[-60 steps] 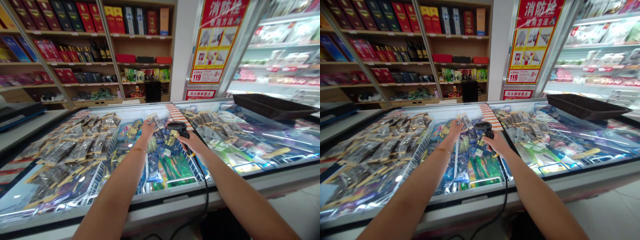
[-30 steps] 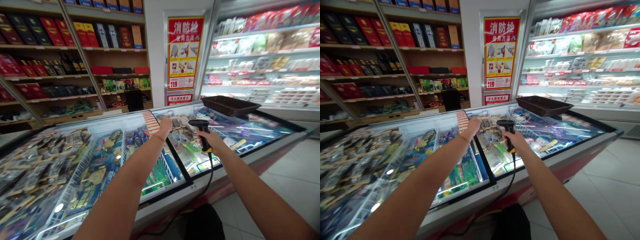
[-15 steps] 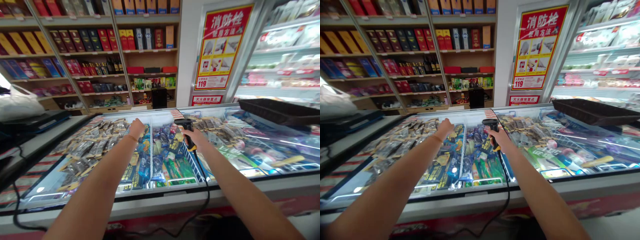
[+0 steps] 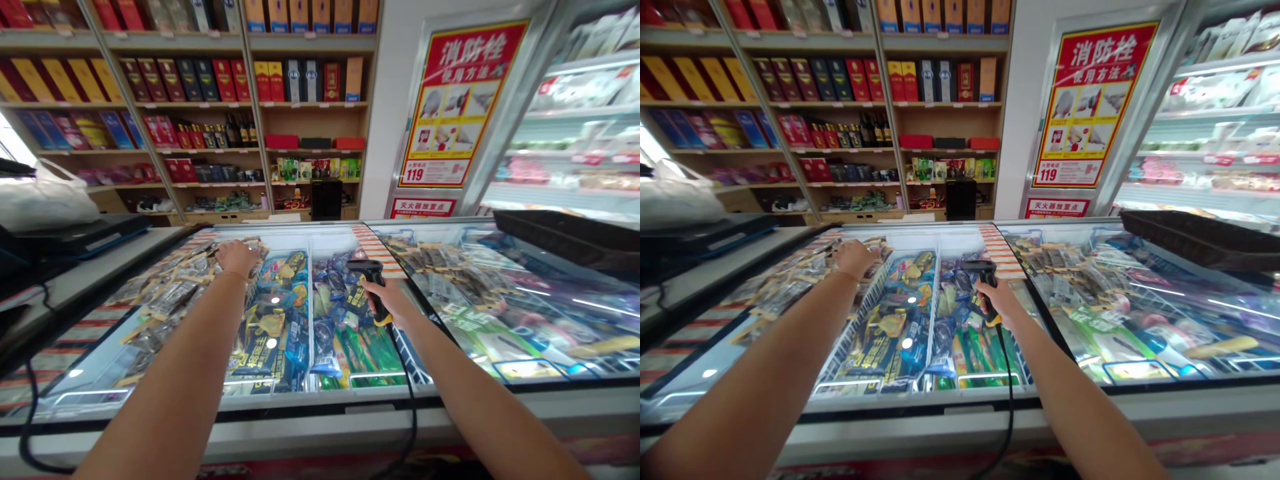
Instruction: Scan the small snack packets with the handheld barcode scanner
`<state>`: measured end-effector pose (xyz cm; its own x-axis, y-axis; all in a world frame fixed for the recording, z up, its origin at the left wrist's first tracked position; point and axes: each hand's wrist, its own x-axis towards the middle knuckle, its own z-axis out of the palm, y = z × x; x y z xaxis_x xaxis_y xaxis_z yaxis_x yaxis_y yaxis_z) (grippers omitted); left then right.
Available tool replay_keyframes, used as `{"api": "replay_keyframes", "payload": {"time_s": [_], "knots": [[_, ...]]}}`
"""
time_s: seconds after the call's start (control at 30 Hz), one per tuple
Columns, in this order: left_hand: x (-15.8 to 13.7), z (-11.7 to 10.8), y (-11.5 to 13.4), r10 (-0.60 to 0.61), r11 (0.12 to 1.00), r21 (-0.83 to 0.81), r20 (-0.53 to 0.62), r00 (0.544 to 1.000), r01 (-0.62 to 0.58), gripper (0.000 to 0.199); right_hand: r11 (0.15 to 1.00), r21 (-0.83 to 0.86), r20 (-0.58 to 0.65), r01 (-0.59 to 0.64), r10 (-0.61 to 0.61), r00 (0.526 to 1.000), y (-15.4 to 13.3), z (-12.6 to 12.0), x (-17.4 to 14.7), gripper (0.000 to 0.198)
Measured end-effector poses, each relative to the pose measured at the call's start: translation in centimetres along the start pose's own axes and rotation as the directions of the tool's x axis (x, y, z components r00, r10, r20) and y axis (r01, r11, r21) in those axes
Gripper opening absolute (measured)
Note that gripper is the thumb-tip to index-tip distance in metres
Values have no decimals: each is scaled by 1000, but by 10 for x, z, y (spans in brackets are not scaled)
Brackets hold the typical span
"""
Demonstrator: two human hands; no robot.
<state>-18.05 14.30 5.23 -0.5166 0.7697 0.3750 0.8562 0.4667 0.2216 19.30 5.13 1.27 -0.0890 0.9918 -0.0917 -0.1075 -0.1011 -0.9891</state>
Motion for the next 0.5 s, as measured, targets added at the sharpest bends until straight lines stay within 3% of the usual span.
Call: {"api": "replay_keyframes", "payload": {"time_s": [0.17, 0.3, 0.5], "knots": [[2, 7, 6, 9, 997, 80, 26, 1000, -11, 73, 999, 21, -28, -51, 51, 998, 0, 1, 3, 19], [0, 6, 10, 44, 994, 96, 5, 999, -44, 64, 1000, 19, 2, -22, 22, 1000, 1, 1, 3, 24], [9, 2, 22, 77, 996, -36, -2, 997, -77, 44, 1000, 3, 32, -6, 6, 999, 1, 1, 2, 25]]}}
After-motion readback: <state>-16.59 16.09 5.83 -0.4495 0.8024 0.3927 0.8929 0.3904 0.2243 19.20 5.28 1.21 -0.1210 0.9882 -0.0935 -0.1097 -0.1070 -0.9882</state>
